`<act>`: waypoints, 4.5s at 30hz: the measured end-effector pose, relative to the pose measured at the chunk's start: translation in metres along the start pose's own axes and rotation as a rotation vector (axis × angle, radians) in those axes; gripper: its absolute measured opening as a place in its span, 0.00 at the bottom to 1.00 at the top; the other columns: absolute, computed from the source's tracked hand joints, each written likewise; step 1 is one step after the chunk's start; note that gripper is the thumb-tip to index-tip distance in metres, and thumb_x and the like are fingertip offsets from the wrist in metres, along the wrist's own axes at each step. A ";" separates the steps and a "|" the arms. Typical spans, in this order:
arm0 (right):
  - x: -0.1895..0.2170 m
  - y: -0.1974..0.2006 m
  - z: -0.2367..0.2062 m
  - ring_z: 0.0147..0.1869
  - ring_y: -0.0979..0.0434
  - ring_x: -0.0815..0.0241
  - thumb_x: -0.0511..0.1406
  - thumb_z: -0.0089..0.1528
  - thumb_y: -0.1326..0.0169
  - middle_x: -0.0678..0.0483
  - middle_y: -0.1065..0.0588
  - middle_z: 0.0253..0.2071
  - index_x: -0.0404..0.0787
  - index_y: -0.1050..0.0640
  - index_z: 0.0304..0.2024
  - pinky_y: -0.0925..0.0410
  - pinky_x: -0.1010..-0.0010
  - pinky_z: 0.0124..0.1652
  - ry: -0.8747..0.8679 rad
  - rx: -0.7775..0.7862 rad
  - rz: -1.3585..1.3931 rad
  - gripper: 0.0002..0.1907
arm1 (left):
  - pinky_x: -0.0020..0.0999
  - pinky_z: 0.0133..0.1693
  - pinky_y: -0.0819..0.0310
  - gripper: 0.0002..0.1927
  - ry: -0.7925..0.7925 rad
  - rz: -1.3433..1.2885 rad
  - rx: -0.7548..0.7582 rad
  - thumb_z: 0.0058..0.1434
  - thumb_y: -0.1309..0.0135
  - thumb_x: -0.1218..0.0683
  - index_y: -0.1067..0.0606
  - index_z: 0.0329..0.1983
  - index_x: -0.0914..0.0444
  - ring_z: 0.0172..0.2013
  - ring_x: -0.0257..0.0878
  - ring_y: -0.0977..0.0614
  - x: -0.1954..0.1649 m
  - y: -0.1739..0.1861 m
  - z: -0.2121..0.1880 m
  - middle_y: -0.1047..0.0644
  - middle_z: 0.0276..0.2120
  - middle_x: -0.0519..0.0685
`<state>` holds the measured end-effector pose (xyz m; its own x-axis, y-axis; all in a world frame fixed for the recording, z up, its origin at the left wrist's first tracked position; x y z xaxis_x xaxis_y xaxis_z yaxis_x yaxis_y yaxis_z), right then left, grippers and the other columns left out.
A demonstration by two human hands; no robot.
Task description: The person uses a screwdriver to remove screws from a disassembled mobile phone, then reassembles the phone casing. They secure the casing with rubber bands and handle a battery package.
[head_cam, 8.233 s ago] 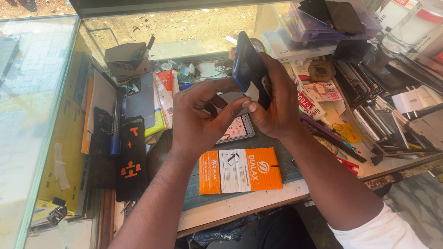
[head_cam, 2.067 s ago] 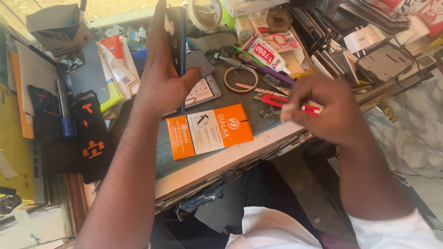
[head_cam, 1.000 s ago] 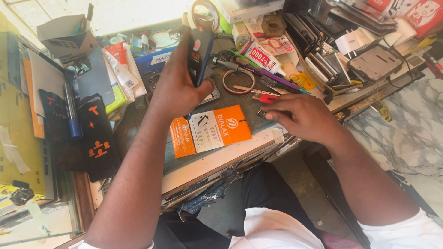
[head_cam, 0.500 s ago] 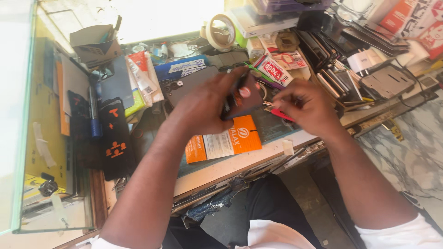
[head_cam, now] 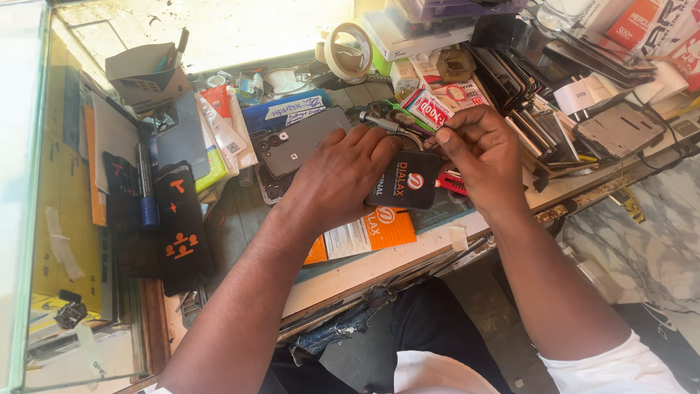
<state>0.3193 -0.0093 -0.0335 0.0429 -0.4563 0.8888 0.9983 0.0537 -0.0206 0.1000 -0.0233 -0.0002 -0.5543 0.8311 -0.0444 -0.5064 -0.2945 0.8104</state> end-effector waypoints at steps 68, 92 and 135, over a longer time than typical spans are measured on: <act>0.064 -0.004 -0.034 0.49 0.19 0.66 0.33 0.62 0.37 0.51 0.20 0.50 0.38 0.23 0.61 0.22 0.77 0.46 0.024 0.266 -0.393 0.24 | 0.45 0.52 0.34 0.37 -0.031 -0.121 -0.032 0.42 0.34 0.54 0.31 0.58 0.61 0.53 0.48 0.24 -0.005 0.000 -0.001 0.25 0.50 0.51; 0.054 0.060 0.031 0.42 0.17 0.57 0.31 0.68 0.38 0.48 0.18 0.44 0.45 0.16 0.51 0.27 0.66 0.42 0.088 0.027 -1.086 0.10 | 0.46 0.47 0.24 0.36 0.337 -0.581 0.369 0.46 0.37 0.50 0.31 0.60 0.61 0.45 0.53 0.17 0.013 -0.002 -0.004 0.19 0.42 0.57; -0.004 0.010 -0.170 0.46 0.18 0.63 0.31 0.61 0.36 0.48 0.19 0.46 0.28 0.22 0.54 0.22 0.68 0.45 -0.487 0.168 0.330 0.20 | 0.49 0.45 0.29 0.62 0.669 -0.213 0.188 0.38 0.25 0.45 0.45 0.74 0.64 0.44 0.54 0.23 -0.155 0.012 -0.064 0.28 0.41 0.56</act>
<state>0.3358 -0.1581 -0.1154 0.2866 0.0646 0.9559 0.9139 0.2809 -0.2930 0.1378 -0.1859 -0.0208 -0.7722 0.3775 -0.5112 -0.5594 -0.0224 0.8286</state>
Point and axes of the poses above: each hand's wrist, its own z-axis towards the middle knuckle, its own y-axis out of the back of the hand, x = y × z, the point moved 3 cm from there along z, towards the middle knuckle
